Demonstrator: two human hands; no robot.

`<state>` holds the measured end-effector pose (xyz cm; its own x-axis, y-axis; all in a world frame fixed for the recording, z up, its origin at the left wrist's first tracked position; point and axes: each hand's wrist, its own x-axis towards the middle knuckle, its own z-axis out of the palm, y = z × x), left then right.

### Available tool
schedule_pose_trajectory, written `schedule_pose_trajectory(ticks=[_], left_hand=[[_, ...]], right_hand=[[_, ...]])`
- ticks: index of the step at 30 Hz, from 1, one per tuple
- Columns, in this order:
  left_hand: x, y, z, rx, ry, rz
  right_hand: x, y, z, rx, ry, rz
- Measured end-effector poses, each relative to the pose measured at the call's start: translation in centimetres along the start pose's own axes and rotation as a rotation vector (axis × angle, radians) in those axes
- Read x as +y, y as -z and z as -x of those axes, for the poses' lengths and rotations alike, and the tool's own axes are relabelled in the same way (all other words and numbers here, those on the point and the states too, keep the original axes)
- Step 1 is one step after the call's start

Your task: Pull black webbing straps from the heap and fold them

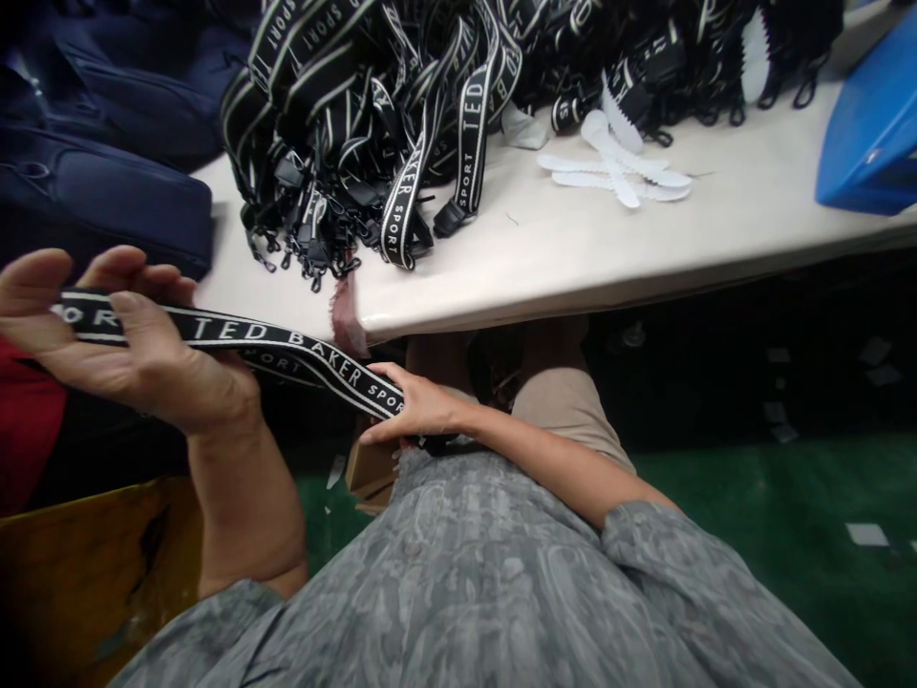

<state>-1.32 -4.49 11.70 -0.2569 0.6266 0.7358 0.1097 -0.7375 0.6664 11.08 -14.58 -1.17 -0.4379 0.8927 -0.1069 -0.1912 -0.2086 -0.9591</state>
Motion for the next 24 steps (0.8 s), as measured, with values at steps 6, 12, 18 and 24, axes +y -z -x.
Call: schedule_pose_trajectory(ticks=[6, 12, 18, 24], left_hand=[[0.9, -1.2, -0.2, 0.084, 0.005, -0.027], [0.0, -1.4, -3.7, -0.060, 0.166, 0.070], [-0.8, -0.6, -6.6, -0.201, 0.277, 0.121], [1.9, 0.5, -5.6, -0.360, 0.147, 0.080]], right_hand=[[-0.3, 0.4, -0.5, 0.207, 0.133, 0.452], [-2.9, 4.4, -1.2, -0.312, -0.010, -0.047], [-5.5, 7.4, -1.7, -0.480, -0.055, -0.174], [-5.6, 7.8, -1.4, -0.593, -0.151, -0.004]])
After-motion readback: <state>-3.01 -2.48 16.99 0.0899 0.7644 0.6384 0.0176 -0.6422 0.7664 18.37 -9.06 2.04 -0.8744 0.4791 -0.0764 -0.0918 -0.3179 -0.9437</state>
